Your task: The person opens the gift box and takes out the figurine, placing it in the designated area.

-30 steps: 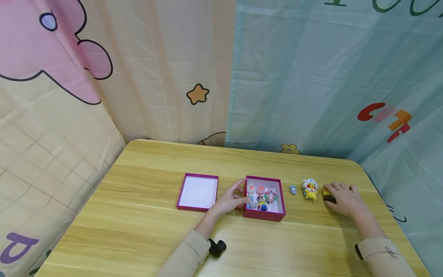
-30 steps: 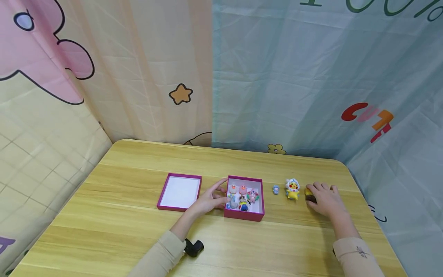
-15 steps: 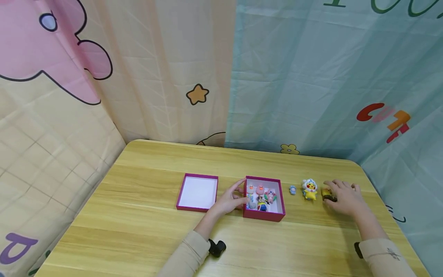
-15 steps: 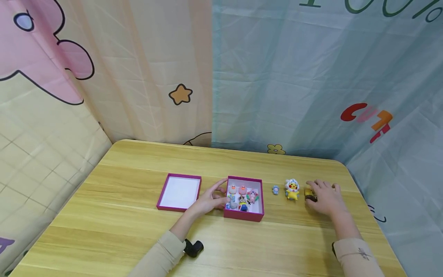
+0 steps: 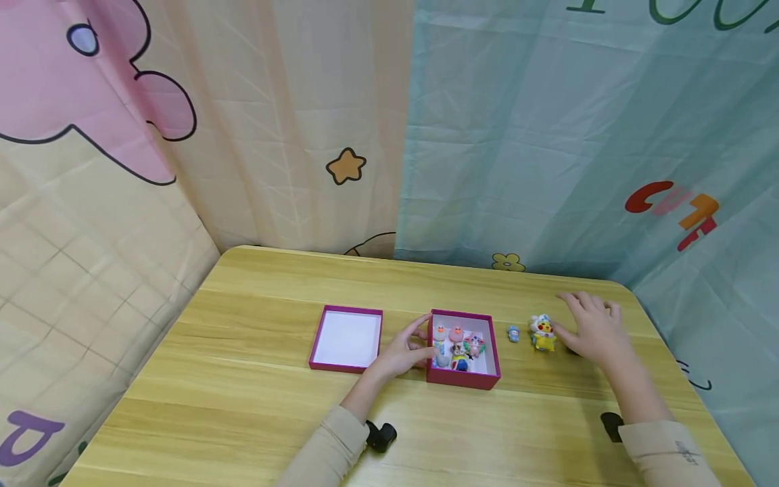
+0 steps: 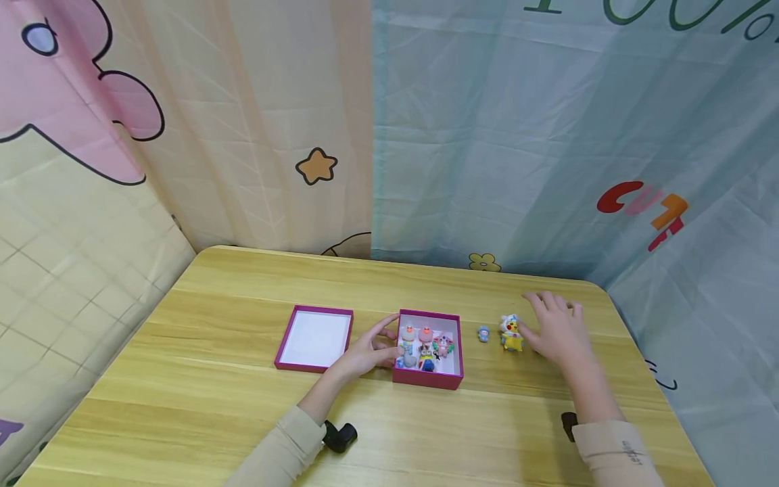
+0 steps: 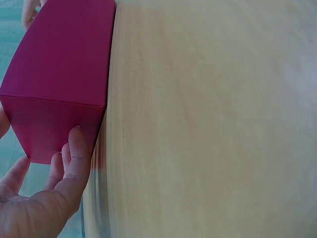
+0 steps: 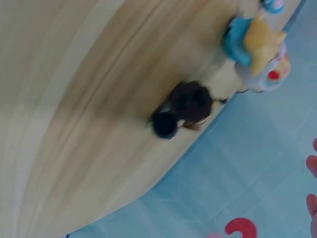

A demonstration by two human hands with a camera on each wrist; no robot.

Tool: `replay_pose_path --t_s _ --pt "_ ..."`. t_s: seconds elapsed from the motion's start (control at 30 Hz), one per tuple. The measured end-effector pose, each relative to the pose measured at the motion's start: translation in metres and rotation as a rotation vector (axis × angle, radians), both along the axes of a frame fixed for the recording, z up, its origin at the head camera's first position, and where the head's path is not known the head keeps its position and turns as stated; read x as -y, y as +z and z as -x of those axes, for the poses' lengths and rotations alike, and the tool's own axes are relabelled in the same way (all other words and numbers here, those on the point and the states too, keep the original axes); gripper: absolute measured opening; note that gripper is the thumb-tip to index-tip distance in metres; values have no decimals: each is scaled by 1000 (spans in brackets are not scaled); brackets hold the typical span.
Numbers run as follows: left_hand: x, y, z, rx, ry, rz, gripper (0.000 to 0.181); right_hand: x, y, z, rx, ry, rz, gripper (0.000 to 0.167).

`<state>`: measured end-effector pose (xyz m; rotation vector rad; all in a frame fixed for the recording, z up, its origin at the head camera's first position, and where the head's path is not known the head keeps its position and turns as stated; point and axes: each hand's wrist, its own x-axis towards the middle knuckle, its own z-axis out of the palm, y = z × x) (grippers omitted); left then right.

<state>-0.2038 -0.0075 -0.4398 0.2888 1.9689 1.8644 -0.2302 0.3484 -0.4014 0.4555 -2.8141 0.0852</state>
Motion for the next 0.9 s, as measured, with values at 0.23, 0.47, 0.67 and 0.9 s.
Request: replay_pose_path --t_s 0.23,0.47,0.67,0.9 --pt "0 -1 0 -2 -2 2 66 34 4 0 -14 52 6 55" --pt "1 -1 1 -2 -8 -3 66 64 0 1 -7 144 -19 57" --pt "1 -1 1 8 -12 -20 67 87 -3 1 14 218 -27 57" --pt "1 0 1 4 -15 -6 66 105 -6 -1 58 295 -20 58"
